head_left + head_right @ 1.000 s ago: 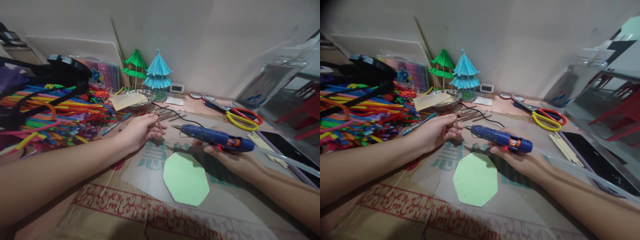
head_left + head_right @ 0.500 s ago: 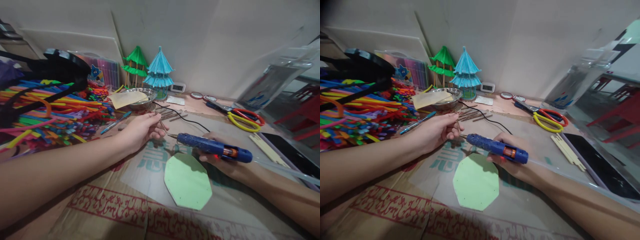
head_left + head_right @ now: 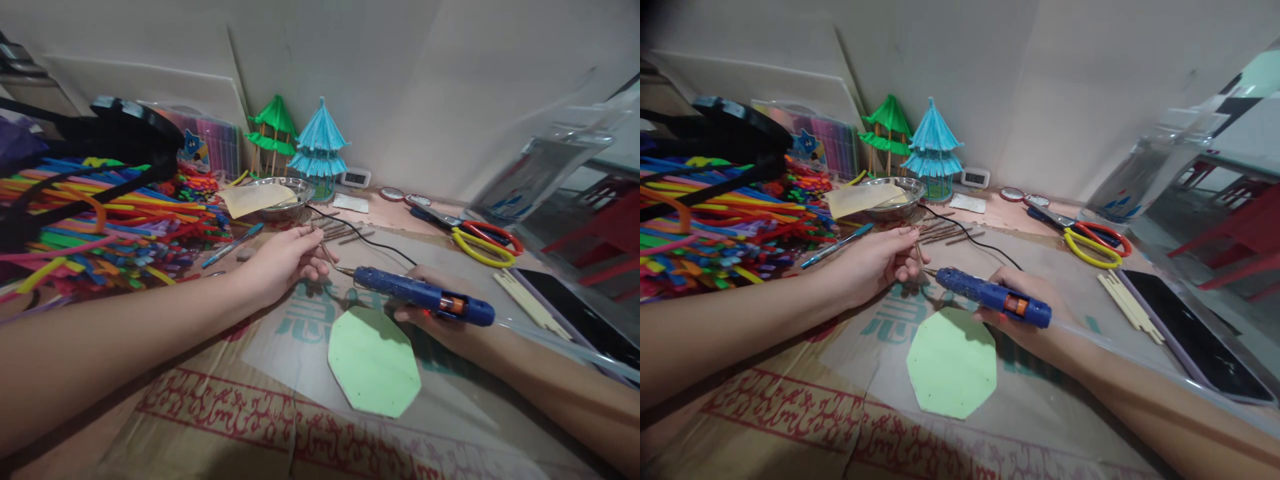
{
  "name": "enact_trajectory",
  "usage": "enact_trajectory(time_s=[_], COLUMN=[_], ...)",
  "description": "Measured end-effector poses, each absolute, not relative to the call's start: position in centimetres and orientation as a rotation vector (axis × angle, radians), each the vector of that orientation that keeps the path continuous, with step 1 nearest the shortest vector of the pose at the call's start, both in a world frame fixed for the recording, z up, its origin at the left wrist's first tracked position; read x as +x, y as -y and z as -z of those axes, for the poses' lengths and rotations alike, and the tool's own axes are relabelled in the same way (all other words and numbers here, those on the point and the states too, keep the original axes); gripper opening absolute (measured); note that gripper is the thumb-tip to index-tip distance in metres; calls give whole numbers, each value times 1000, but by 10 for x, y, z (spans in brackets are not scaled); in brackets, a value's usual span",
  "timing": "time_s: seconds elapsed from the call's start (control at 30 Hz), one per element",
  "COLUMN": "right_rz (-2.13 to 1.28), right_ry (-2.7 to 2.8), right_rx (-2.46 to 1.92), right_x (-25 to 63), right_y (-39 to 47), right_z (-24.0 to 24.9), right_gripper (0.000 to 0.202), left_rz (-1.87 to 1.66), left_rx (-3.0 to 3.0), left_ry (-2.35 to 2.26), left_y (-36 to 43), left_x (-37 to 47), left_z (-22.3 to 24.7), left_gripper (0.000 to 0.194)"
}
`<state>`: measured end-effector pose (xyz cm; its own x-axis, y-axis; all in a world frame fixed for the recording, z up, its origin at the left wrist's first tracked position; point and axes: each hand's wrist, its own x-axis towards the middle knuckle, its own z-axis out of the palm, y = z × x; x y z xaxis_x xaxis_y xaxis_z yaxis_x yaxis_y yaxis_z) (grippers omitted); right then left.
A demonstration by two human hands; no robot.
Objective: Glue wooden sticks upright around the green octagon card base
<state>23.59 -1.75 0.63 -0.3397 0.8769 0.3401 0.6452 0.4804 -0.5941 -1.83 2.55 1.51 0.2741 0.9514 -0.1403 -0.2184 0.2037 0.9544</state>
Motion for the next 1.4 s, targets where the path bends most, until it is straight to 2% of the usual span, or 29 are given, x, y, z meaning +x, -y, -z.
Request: enact_trajectory(time_s=[0.3, 0.6, 0.87, 1.13, 1.27, 1.4], right_rz=[-426, -417, -505, -550, -551, -586], right_ry=[2138, 2146, 2110, 2034, 2003, 1842], right_rx=[-1210, -1216, -1228, -1283, -1272, -1383], right_x=[237, 236, 234, 235, 240, 250], right_y=[16, 17, 18, 19, 16, -1], right_z=[-5, -6, -8, -10, -15, -32], right_gripper=[30, 24, 24, 26, 26, 42], left_rz=[-989, -990, -988, -1045, -1045, -1022], left_rx=[1026, 1035, 1049, 990, 962, 1005], left_ry=[-944, -933, -927, -893, -893, -910], left_y=[-25, -25, -25, -26, -25, -23], left_x=[-17, -18, -18, -19, -18, -17], left_z=[-16, -15, -15, -11, -13, -15], left_gripper=[42, 42, 41, 20, 21, 28])
